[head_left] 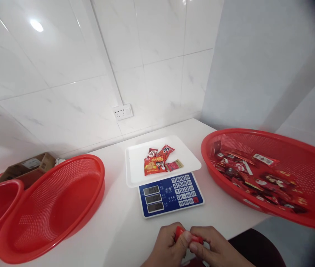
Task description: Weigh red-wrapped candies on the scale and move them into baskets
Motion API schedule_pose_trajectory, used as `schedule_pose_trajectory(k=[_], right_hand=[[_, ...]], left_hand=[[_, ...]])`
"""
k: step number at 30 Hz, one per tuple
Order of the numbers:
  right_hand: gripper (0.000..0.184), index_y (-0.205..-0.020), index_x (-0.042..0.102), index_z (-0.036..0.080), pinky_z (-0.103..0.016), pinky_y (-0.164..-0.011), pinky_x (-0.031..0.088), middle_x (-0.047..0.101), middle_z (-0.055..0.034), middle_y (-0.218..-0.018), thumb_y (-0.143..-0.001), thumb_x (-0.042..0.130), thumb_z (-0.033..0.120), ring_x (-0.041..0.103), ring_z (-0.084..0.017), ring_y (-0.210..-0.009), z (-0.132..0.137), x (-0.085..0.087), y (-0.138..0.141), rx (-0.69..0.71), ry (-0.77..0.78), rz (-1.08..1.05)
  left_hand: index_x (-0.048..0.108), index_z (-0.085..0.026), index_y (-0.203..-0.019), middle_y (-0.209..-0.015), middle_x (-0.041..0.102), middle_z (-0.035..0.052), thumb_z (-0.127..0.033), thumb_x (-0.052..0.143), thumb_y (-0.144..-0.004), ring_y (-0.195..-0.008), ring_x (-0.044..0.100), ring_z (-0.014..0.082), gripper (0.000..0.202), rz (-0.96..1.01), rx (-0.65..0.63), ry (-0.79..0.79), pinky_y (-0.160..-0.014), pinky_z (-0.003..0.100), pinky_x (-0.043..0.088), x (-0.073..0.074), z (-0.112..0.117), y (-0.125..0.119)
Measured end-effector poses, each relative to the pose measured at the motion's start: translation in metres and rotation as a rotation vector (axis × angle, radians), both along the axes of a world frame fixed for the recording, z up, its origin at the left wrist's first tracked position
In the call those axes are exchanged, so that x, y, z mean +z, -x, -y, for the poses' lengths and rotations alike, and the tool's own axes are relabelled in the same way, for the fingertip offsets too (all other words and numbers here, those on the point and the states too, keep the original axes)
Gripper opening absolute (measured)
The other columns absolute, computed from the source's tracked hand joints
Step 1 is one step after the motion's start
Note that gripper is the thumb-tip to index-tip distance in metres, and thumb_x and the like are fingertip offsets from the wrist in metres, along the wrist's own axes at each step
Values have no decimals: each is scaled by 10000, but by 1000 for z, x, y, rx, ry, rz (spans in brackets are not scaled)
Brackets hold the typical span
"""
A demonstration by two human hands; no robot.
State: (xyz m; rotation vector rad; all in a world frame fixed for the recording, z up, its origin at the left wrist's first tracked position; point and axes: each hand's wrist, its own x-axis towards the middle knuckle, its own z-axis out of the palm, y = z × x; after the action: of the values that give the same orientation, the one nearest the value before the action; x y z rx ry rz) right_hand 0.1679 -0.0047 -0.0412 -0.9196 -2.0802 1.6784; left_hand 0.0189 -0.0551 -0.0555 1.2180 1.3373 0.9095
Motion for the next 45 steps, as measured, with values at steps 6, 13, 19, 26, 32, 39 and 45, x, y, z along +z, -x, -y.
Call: schedule_pose_trajectory(k=[6, 13, 19, 26, 32, 39, 45], right_hand=[[436, -675, 600, 172, -237, -632, 410, 606, -4, -675, -815, 457, 559, 523, -156, -665, 0, -1, -2, 48, -35, 30], [459, -573, 455, 183, -223, -582, 358, 465, 35, -594, -816, 439, 572, 434, -129, -613, -1, -12, -6, 28, -157, 115], [375, -612, 506, 183, -221, -601, 370, 524, 32, -620, -837, 471, 480, 461, -129, -616, -2, -8, -5, 20, -111, 85], [409, -603, 489, 182, -220, -586, 360, 481, 38, -591, -845, 442, 509, 442, -124, -597, -6, -2, -3, 11, -72, 43], [445, -594, 417, 187, -225, -568, 343, 427, 39, -585, -827, 426, 566, 410, -122, -589, -6, -5, -1, -4, -53, 18], [458, -629, 490, 175, -228, -589, 356, 481, 24, -619, -822, 418, 584, 438, -133, -621, -6, -13, -3, 2, -68, -1], [418, -631, 502, 180, -220, -587, 356, 493, 31, -621, -825, 456, 547, 437, -126, -612, -7, -16, -3, -14, -61, -38]], left_hand=[[441, -181, -564, -533, 415, -37, -653, 360, -788, -523, 384, 99, 529, -59, -56, -18, -498, 225, 291, 7, 0, 4], [440, -182, -541, -538, 431, -32, -637, 368, -796, -529, 393, 101, 526, -143, -31, -133, -498, 228, 278, -1, -1, 2], [455, -177, -588, -538, 437, -37, -626, 387, -798, -518, 393, 93, 500, -7, -40, -36, -491, 213, 303, 2, -2, 3], [526, -154, -684, -574, 488, -24, -546, 415, -833, -554, 447, 103, 434, 24, -14, -59, -547, 222, 349, 4, -3, 7], [522, -155, -632, -569, 493, -13, -520, 421, -838, -556, 456, 112, 431, -2, 20, -84, -555, 231, 352, 2, -5, 7], [525, -154, -634, -567, 499, -4, -520, 436, -826, -555, 462, 118, 423, 10, 31, -71, -553, 235, 355, -1, -5, 7], [518, -156, -639, -564, 504, -1, -526, 420, -830, -549, 458, 121, 427, -12, 41, -48, -547, 237, 349, -3, -6, 7]])
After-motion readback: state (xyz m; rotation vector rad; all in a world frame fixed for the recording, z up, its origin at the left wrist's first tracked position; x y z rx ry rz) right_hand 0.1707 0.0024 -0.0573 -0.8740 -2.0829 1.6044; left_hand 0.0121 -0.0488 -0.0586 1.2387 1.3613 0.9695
